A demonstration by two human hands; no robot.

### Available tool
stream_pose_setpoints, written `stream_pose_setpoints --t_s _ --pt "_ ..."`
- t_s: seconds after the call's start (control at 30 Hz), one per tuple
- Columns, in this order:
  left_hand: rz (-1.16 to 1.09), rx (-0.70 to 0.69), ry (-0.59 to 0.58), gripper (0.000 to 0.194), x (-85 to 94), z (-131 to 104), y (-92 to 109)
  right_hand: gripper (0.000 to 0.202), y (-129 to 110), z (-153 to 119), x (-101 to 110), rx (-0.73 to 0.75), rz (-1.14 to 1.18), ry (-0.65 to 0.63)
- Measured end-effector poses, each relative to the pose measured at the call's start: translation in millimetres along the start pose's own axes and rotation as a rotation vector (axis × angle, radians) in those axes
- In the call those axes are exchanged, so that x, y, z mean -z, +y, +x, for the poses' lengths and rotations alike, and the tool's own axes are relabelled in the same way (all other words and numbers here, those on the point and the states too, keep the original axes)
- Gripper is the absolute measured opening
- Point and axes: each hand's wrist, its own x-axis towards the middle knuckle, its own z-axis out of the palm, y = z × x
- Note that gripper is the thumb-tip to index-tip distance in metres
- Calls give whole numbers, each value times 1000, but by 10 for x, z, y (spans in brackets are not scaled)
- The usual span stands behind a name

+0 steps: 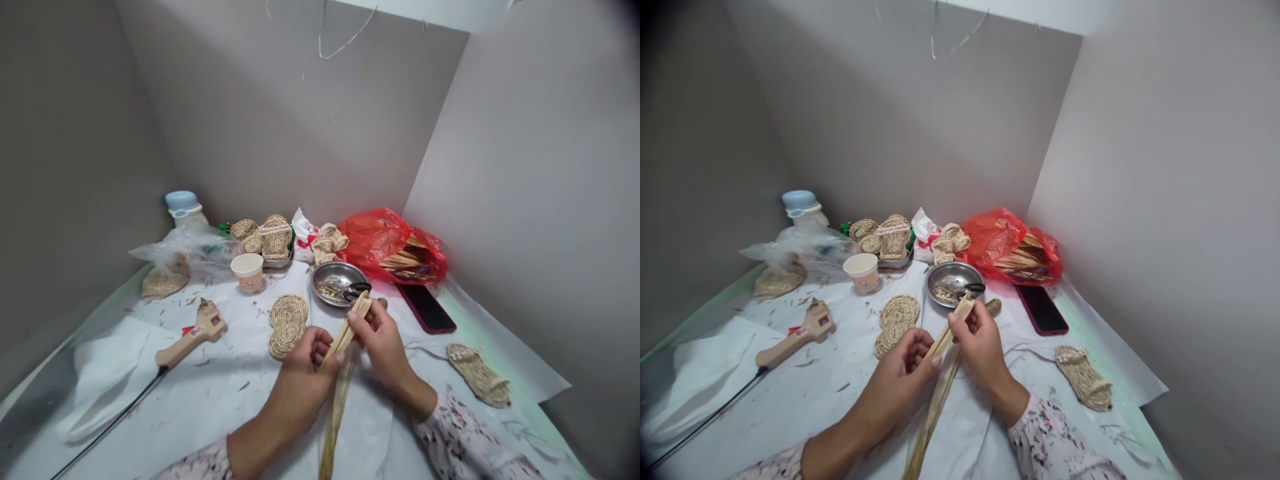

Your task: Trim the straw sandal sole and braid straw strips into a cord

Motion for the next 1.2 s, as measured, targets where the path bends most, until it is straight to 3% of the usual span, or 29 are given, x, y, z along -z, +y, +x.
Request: stream_pose_setpoints --t_s 0.1,0.2,0.3,0.43,0.53,0.67,0.77,0.83,0.97,1.1,1.2 --pt "-2 -25 -27 22 4 239 205 24 -199 168 20 31 -3 -15" --pt "8 -257 -84 20 16 644 435 23 -485 469 56 119 -100 -80" --pt "56 -372 -139 22 52 1093 636 22 -763 840 131 286 -241 -100" --pt "59 -351 -172 29 115 1560 762 19 -972 1290 279 465 -591 -137" --pt "-22 -300 -235 32 128 1782 754 33 -984 1537 345 514 -763 -86" --pt "5 -363 -240 25 61 1955 721 43 -926 1725 328 461 -802 6" --pt "24 -479 -161 29 -25 2024 735 31 -912 1755 283 440 -796 -22" --pt "-31 -482 -78 29 -56 2049 759 21 -923 1737 267 454 -807 -61" --pt "-43 -489 -55 25 3 2054 793 19 -961 1696 299 504 -852 -104" --pt "83 -508 -10 27 98 2018 783 34 -990 1699 360 511 -901 -161" --pt "152 -537 -5 26 81 1989 786 36 -995 1697 348 500 -914 -134"
